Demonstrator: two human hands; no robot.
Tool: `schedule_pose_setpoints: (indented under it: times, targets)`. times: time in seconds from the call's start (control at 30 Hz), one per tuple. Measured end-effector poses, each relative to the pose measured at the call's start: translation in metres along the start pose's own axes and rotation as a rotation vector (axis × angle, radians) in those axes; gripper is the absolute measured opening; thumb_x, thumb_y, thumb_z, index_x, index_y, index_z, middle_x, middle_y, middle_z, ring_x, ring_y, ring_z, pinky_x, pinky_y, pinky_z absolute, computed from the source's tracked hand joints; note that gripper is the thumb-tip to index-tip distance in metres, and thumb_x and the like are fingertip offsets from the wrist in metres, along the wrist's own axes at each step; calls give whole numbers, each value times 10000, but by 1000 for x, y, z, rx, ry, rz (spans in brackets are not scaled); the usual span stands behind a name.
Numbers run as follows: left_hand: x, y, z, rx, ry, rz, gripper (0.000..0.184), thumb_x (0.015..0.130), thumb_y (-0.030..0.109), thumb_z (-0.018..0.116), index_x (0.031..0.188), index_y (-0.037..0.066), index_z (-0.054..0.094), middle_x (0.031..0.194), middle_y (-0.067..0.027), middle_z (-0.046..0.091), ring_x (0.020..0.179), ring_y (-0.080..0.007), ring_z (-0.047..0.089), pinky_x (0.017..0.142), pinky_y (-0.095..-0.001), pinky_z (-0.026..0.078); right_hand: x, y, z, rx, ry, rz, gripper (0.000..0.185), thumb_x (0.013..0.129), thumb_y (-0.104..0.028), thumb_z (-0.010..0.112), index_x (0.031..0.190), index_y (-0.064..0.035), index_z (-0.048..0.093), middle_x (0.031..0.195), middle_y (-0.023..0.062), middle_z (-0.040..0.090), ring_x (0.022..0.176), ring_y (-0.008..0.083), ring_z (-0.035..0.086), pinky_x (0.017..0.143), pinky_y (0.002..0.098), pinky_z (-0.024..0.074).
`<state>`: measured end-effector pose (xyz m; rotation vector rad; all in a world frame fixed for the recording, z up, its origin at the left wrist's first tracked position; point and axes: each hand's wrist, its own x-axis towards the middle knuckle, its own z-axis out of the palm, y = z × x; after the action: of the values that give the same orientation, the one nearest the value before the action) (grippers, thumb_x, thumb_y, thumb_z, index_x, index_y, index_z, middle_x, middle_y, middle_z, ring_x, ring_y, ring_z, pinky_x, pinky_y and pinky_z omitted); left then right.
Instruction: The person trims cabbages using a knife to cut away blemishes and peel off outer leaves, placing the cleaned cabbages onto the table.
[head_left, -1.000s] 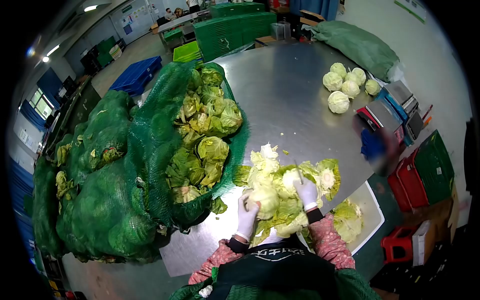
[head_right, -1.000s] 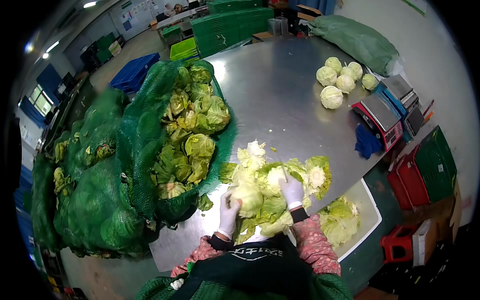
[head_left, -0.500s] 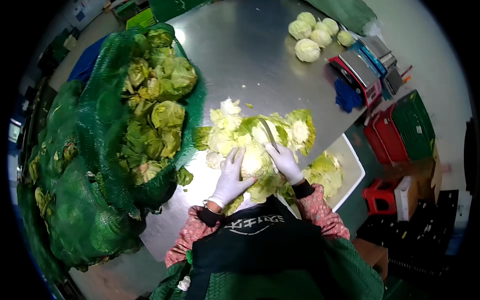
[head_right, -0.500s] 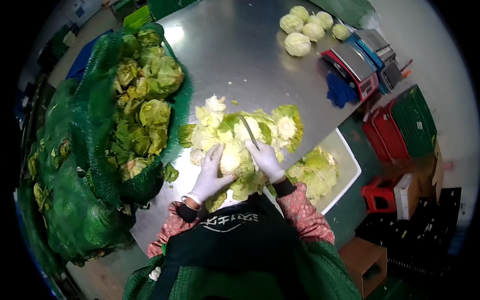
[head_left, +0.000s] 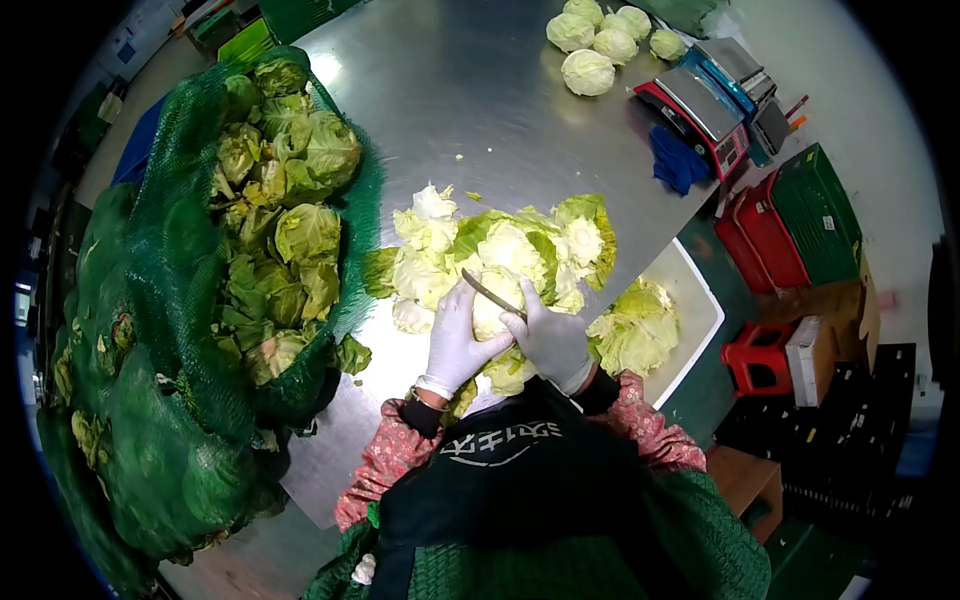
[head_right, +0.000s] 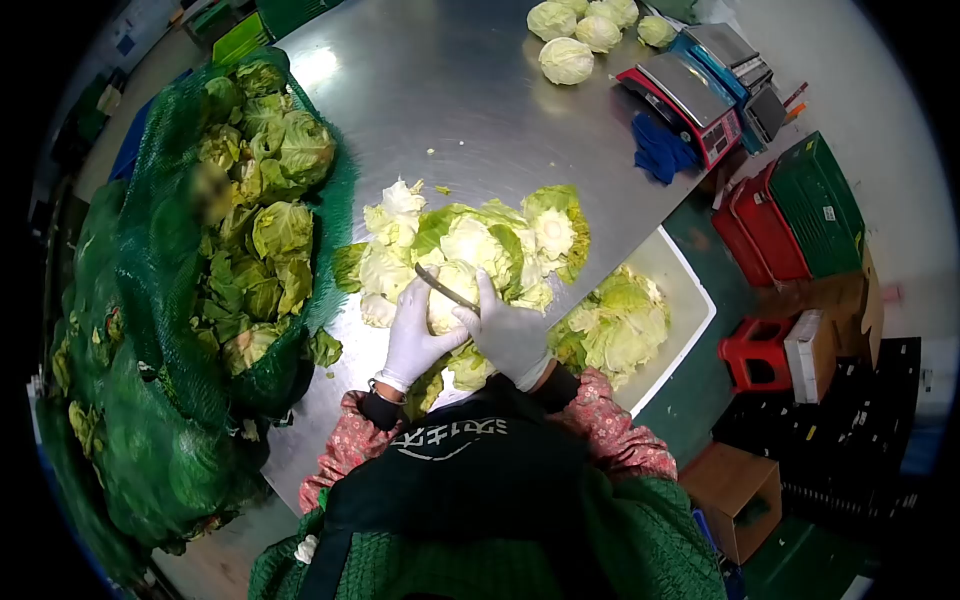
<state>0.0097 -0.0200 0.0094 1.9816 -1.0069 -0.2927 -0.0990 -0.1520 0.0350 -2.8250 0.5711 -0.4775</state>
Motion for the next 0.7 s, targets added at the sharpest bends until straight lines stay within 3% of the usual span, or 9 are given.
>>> schedule_pose_setpoints:
  times: [0.07, 0.17, 0.27, 0.47, 0.53, 0.57, 0.6, 0.63, 0.7]
  targets:
    - [-2, 5, 1, 41, 27, 16, 916, 692, 325, 804, 1414, -39, 373, 1378, -267, 466, 1277, -425, 441, 1111, -451, 338, 1, 3, 1, -51, -60, 63, 518, 925, -488, 589, 1220, -66, 644, 569, 71, 602, 445, 252, 592, 445, 359, 464]
    - [-10, 2, 4, 4, 79, 40, 893, 697, 303, 785, 1408, -45, 372, 1382, -276, 454, 1293, -429, 417, 1121, -457, 323, 10, 46, 26, -138, -91, 115, 520, 953, -476, 565, 1326, -114, 582, 593, 133, 614, 531, 300, 636, 526, 390, 514]
    - [-18, -4, 3, 52, 100, -1, 903, 703, 285, 776, 1424, -44, 344, 1420, -278, 407, 1316, -425, 389, 1128, -465, 311, 11, 98, 53, 160, 14, 165, 393, 956, -450, 562, 1189, -147, 654, 729, 48, 685, 464, 220, 610, 440, 336, 473]
    - [-24, -7, 13, 51, 115, -29, 966, 698, 297, 803, 1446, -37, 291, 1450, -273, 348, 1323, -436, 372, 1131, -475, 310, 22, -1, -20, 131, -50, 280, 488, 927, -549, 553, 1206, -158, 643, 808, 128, 710, 711, 334, 677, 641, 424, 532]
    - [-22, -2, 12, 67, 87, -47, 959, 699, 300, 811, 1438, -38, 302, 1438, -272, 358, 1321, -433, 375, 1119, -473, 330, 22, -16, -16, 285, -31, 57, 576, 905, -570, 574, 1252, -113, 622, 831, 156, 708, 784, 365, 680, 726, 437, 523]
    - [-21, 1, 12, 79, 73, -67, 951, 700, 303, 818, 1429, -38, 312, 1425, -272, 368, 1320, -430, 379, 1106, -472, 350, 26, -13, -13, 283, -23, 68, 576, 905, -570, 574, 1252, -113, 622, 831, 156, 708, 784, 365, 680, 726, 437, 523]
    - [-20, -1, 12, 35, 111, -74, 916, 701, 277, 827, 1413, -30, 339, 1398, -255, 396, 1311, -375, 415, 1077, -440, 389, 36, -5, -5, 347, -162, 209, 515, 908, -564, 560, 1149, -119, 658, 831, 165, 705, 779, 375, 675, 711, 446, 522]
    - [-20, -11, 10, 36, 118, -69, 916, 701, 277, 827, 1413, -30, 339, 1398, -255, 396, 1311, -375, 415, 1077, -440, 389, 47, 2, 4, 412, -302, 342, 476, 911, -558, 547, 1045, -125, 693, 831, 175, 701, 774, 385, 669, 696, 455, 521]
    - [-27, -32, 3, -393, 140, -160, 830, 743, 229, 811, 1399, -18, 366, 1336, -205, 476, 1245, -302, 498, 1054, -408, 423, 47, 34, 39, 408, -279, 396, 469, 920, -544, 535, 1003, -111, 694, 844, 189, 695, 788, 395, 664, 705, 460, 518]
